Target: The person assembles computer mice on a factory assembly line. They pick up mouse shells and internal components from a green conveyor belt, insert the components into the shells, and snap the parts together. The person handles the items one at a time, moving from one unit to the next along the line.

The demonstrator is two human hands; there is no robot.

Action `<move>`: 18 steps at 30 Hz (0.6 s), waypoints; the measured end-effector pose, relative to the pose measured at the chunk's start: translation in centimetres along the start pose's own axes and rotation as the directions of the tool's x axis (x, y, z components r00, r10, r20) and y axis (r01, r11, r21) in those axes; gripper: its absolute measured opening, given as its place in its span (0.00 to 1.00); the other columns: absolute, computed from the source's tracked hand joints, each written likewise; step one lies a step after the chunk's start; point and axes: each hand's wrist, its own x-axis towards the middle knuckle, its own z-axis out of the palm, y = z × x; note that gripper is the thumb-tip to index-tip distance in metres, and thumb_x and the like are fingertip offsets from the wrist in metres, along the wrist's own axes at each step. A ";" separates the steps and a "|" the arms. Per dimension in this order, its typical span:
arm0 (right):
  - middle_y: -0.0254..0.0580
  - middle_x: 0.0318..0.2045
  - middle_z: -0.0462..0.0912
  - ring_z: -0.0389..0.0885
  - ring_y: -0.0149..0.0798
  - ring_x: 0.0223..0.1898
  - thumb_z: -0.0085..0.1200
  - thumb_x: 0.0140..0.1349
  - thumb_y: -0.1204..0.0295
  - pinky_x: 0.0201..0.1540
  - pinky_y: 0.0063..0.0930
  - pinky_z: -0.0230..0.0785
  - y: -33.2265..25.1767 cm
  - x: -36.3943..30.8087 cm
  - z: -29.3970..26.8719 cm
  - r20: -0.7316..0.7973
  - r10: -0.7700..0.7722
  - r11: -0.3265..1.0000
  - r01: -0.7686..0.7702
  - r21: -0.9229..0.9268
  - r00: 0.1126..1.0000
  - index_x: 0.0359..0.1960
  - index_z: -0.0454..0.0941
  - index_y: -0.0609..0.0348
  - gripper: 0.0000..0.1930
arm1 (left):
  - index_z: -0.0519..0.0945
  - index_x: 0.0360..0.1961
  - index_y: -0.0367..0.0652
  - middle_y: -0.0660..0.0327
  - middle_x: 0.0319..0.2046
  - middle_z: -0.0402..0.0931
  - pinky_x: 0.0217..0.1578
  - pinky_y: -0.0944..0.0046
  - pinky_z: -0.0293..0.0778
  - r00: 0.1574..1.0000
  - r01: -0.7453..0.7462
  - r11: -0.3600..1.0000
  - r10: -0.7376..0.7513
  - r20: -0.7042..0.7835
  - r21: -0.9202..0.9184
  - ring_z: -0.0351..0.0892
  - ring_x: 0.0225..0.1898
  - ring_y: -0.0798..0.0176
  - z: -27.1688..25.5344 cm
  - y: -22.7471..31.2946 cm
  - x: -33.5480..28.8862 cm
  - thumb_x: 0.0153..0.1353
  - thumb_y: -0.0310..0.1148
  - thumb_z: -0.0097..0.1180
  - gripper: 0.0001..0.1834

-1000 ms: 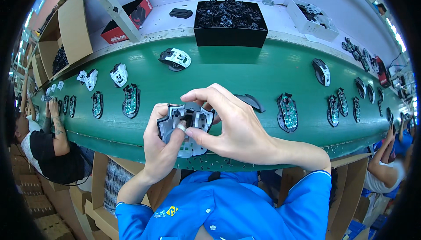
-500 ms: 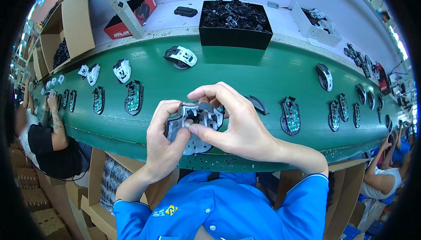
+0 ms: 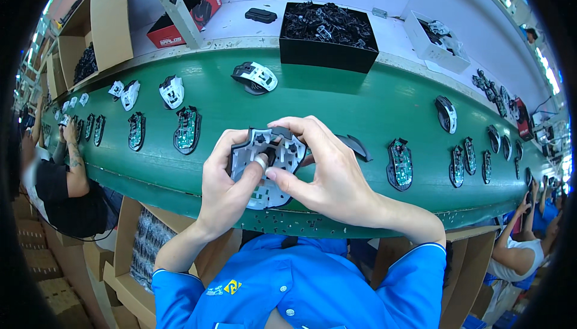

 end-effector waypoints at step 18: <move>0.43 0.41 0.71 0.75 0.35 0.43 0.62 0.50 0.76 0.30 0.21 0.75 -1.1 0.3 1.4 -0.095 -0.041 0.998 0.037 -0.041 0.995 0.56 0.67 0.60 0.29 | 0.71 0.46 0.33 0.59 0.41 0.68 0.40 0.70 0.70 0.998 -0.021 0.997 0.017 -0.053 -0.068 0.72 0.41 0.69 -0.4 0.3 -0.3 0.56 0.18 0.50 0.15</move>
